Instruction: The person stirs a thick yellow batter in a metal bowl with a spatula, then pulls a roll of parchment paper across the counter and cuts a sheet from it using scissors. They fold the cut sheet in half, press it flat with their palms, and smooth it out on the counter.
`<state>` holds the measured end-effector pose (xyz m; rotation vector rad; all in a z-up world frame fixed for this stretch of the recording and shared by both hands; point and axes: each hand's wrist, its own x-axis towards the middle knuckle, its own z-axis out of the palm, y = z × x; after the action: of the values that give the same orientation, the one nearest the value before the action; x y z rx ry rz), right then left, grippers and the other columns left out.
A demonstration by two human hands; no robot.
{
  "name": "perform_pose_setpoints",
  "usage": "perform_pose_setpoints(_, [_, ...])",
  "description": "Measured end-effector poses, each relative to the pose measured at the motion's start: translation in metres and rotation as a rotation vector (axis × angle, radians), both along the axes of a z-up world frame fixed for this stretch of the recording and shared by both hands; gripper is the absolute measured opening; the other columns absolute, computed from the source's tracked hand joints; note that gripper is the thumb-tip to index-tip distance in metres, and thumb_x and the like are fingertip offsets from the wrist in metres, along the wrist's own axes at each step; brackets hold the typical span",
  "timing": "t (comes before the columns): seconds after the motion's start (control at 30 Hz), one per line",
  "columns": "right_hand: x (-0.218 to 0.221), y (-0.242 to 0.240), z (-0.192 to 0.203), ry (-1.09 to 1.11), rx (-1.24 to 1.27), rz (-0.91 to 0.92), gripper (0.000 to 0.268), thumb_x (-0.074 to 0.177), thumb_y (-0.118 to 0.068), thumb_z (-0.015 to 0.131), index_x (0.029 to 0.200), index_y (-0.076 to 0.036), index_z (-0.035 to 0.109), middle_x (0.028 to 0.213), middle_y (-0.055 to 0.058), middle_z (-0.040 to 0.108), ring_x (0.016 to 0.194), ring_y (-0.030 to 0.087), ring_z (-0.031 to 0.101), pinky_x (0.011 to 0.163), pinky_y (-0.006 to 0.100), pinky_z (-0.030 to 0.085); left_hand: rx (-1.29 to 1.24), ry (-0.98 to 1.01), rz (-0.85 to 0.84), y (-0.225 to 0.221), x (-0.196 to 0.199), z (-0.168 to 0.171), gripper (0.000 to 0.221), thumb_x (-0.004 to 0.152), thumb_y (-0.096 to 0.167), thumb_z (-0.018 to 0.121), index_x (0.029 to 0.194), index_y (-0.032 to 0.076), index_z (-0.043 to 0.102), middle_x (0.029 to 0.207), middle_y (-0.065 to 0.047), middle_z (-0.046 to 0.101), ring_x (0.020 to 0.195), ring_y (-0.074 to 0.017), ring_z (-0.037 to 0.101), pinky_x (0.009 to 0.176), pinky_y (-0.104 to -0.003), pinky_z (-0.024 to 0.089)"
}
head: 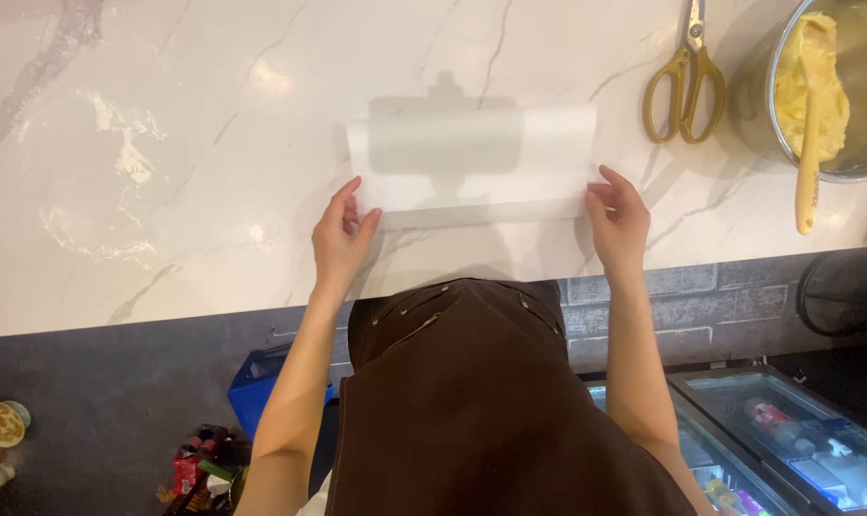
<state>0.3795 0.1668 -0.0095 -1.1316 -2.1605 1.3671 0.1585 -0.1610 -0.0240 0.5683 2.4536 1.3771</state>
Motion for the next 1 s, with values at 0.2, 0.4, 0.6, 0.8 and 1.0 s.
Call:
perform_pose_setpoints(0.2, [-0.013,-0.008,0.015,0.13,-0.29,-0.114,0.043,0.097,-0.001,0.068,0.139,-0.003,0.06,0.094,0.0,0.067,0.089,0.008,0.065,0.079,0.023,0.054,0.217,-0.254,0.09,0.006,0.005,-0.02,0.052,0.1,0.009,0.071,0.151,0.009,0.059,0.074,0.004,0.043,0.065,-0.0055,0.037,0.061,-0.021,0.033])
perform_pose_setpoints(0.4, [0.008,0.004,-0.014,0.064,-0.356,-0.018,0.038,0.096,0.0,0.071,0.134,0.005,0.063,0.112,0.004,0.074,0.1,0.009,0.069,0.087,0.024,0.057,0.311,-0.364,0.195,0.013,-0.009,-0.02,0.073,0.105,0.01,0.067,0.167,0.007,0.027,0.073,-0.007,0.057,0.063,-0.0055,0.048,0.061,-0.018,0.036])
perform_pose_setpoints(0.6, [-0.017,0.008,0.032,-0.079,-0.285,0.155,0.046,0.086,-0.003,0.074,0.128,0.001,0.058,0.107,0.005,0.072,0.094,0.01,0.067,0.078,0.025,0.054,0.502,-0.453,0.004,0.021,-0.031,-0.005,0.057,0.093,-0.011,0.058,0.145,-0.002,0.037,0.136,-0.019,0.067,0.094,-0.0136,0.076,0.076,-0.025,0.06])
perform_pose_setpoints(0.8, [-0.031,0.045,-0.001,-0.102,-0.363,0.071,0.037,0.106,-0.028,0.066,0.124,0.004,0.07,0.105,0.007,0.074,0.092,0.01,0.064,0.077,0.026,0.049,0.337,-0.561,-0.106,0.017,-0.04,0.003,0.071,0.08,-0.015,0.05,0.146,0.003,0.037,0.128,-0.017,0.071,0.079,-0.0085,0.068,0.06,-0.019,0.048])
perform_pose_setpoints(1.0, [-0.038,0.072,-0.039,0.12,-0.799,-0.071,0.028,0.103,-0.023,0.072,0.112,0.003,0.065,0.103,0.008,0.073,0.088,0.015,0.07,0.072,0.03,0.057,0.384,-0.64,-0.225,0.006,-0.043,-0.021,0.074,0.081,-0.011,0.051,0.152,0.005,0.038,0.116,-0.012,0.074,0.101,-0.0108,0.072,0.083,-0.023,0.055])
